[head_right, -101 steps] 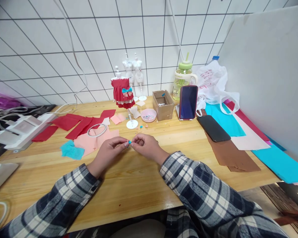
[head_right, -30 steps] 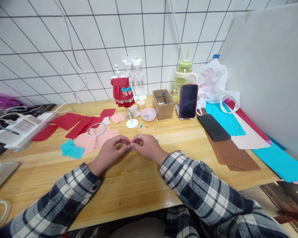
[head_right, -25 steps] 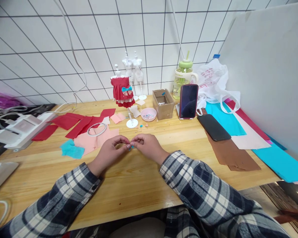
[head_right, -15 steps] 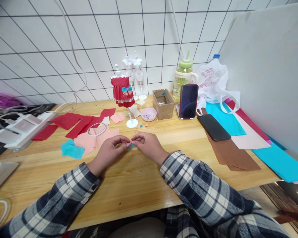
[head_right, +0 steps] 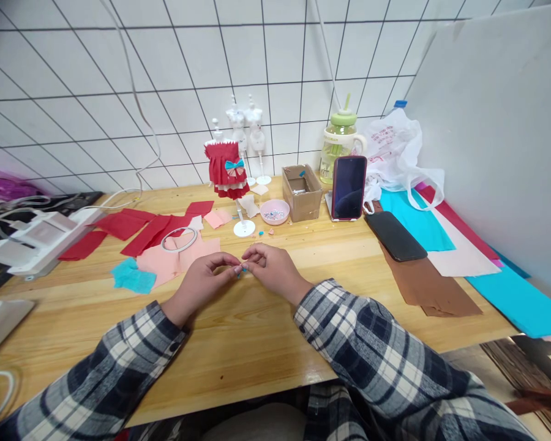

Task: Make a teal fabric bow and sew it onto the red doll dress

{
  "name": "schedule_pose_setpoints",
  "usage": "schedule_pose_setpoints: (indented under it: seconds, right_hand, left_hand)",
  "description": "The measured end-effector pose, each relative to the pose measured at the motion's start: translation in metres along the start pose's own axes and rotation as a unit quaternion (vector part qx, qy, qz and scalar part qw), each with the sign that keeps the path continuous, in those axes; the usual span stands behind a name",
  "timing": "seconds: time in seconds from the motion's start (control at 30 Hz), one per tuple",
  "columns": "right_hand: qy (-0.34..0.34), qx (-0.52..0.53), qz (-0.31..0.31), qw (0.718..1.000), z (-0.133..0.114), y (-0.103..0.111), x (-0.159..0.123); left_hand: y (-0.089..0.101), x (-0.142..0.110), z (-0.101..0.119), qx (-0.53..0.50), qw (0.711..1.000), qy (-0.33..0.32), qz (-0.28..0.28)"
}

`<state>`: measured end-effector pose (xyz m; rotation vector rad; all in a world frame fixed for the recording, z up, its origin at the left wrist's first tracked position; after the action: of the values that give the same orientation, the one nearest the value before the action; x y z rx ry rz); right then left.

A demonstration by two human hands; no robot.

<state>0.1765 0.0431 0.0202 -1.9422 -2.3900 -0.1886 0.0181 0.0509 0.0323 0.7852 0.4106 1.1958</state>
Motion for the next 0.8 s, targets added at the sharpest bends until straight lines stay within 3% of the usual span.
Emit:
schedule_pose_setpoints:
  seconds: [0.27,0.8]
  right_hand:
    - [-0.021,-0.059,-0.016,0.998,-0.0012,-0.0011,-0.0004]
    - [-0.049,-0.046,-0.018,0.998,0.0021,-0.0032,-0.0016]
  left_hand:
    - [0.0011,0.0006,-0.0023,-0.047,0.999,0.004,0.017]
    - [0.0005,0.0003,-0.004,-0.068,0.998,0.017,0.008]
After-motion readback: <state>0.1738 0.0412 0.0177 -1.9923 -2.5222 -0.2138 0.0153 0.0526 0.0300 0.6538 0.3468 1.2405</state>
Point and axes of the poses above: each hand's wrist, its own x-axis towards the middle knuckle, its own y-axis out of the back of the hand, z = x × y, the point moved 5 cm from there along x, towards the middle knuckle, and after that the axes turned 13 degrees about x, right-handed, at the moved point
